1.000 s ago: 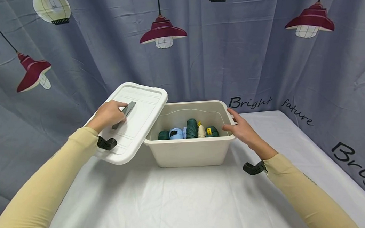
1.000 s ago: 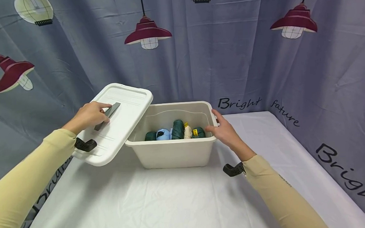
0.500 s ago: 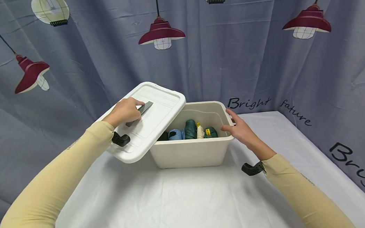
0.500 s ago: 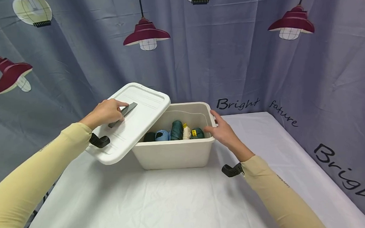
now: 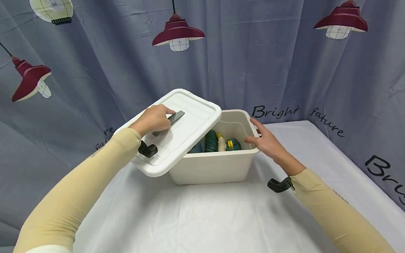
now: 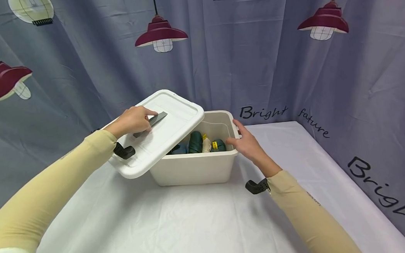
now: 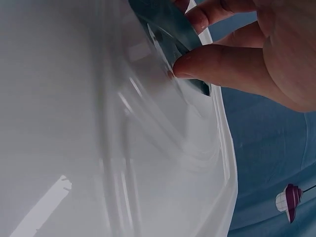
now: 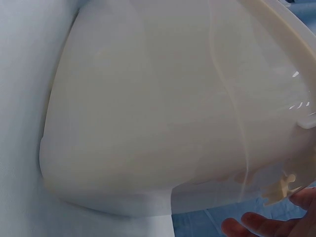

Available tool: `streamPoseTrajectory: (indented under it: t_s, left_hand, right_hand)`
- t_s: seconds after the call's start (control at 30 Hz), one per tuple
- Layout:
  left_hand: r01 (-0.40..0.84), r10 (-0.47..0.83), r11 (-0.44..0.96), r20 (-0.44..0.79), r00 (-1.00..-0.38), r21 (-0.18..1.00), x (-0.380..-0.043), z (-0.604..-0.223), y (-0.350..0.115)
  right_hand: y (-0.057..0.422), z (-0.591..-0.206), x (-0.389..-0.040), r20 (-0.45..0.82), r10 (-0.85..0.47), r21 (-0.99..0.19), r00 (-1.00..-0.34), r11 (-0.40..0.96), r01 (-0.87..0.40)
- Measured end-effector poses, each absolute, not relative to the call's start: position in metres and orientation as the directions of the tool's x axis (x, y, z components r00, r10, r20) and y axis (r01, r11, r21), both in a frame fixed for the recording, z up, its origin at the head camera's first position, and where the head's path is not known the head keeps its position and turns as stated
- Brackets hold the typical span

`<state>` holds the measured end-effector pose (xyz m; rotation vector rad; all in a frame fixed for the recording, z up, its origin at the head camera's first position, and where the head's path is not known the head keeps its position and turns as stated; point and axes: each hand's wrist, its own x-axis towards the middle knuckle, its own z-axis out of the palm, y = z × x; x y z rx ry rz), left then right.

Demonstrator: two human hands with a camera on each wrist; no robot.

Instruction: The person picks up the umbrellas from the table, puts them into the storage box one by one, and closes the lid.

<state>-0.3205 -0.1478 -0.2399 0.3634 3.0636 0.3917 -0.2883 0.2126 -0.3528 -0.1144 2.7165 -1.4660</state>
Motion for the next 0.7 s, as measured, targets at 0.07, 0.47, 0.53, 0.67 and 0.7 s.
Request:
streamPoseTrajectory:
  t_s: [0.07, 0.47, 0.53, 0.67, 0.7]
  left_hand:
    - [0.234, 0.245, 0.939, -0.013, -0.97, 0.253, -0.321, -0.24, -0.142]
    - [0.255, 0.282, 0.926, -0.063, -0.957, 0.279, -0.324, -0.244, -0.109]
    - [0.253, 0.284, 0.927, -0.076, -0.956, 0.278, -0.325, -0.246, -0.104]
    - [0.248, 0.285, 0.932, -0.11, -0.952, 0.266, -0.329, -0.249, -0.096]
    - [0.25, 0.288, 0.932, -0.116, -0.951, 0.264, -0.33, -0.25, -0.094]
  right_hand:
    - [0.213, -0.353, -0.288, -0.012, -0.089, -0.838, -0.996, 0.545, -0.038]
    - [0.211, -0.349, -0.287, -0.022, -0.078, -0.847, -0.997, 0.531, -0.023]
    - [0.212, -0.349, -0.287, -0.016, -0.078, -0.848, -0.997, 0.529, -0.028]
    - [0.213, -0.35, -0.287, -0.001, -0.078, -0.853, -0.997, 0.521, -0.039]
    - [0.213, -0.351, -0.287, 0.005, -0.077, -0.852, -0.997, 0.521, -0.044]
